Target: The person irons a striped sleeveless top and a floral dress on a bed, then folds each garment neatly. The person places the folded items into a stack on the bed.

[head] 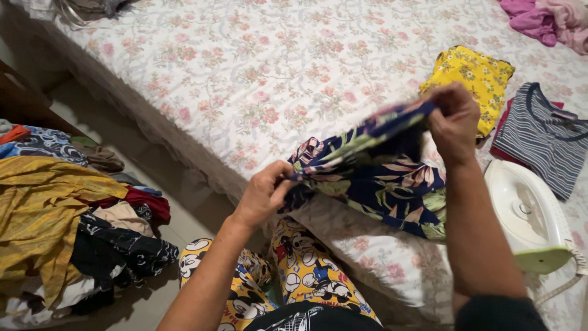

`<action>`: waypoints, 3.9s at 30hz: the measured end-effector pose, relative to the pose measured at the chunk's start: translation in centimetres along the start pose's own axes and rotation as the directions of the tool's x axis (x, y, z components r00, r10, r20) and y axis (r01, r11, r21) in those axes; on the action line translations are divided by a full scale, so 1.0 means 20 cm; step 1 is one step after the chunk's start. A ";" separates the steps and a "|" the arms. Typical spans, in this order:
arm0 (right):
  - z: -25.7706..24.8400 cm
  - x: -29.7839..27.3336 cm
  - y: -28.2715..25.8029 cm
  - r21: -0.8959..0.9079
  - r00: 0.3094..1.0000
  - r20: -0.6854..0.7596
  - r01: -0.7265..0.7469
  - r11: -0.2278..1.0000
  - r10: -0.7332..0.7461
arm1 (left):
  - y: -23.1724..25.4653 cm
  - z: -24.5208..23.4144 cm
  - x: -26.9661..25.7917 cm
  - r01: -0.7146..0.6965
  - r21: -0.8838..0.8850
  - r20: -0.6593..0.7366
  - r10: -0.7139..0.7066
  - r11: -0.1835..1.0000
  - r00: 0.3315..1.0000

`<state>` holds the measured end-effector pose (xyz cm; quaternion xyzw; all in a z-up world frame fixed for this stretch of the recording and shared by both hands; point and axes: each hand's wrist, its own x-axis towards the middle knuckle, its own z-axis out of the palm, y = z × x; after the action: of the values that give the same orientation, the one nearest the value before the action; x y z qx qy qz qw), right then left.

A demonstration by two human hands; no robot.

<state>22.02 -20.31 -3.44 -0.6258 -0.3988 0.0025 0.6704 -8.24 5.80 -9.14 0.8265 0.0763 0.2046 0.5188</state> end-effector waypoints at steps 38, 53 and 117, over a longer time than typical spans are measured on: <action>-0.53 -1.07 0.11 -0.682 0.699 0.074 -0.485 0.548 0.711 | -0.32 0.10 -0.08 0.036 -0.351 -0.353 -0.168 0.936 0.920; -0.57 -0.70 0.30 -0.541 0.753 0.146 -0.482 0.689 0.642 | -0.27 0.07 -0.01 0.074 -0.242 -0.329 -0.154 0.968 0.932; -0.27 -0.51 -0.84 -0.127 0.937 -0.343 0.030 0.991 -0.072 | 0.30 -0.51 0.34 -0.238 -0.408 -0.198 0.169 0.882 0.965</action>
<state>9.58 -33.65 5.79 -0.6449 -0.2900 -0.1491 0.6912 -6.77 13.75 1.84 0.6772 -0.0172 0.3342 0.6553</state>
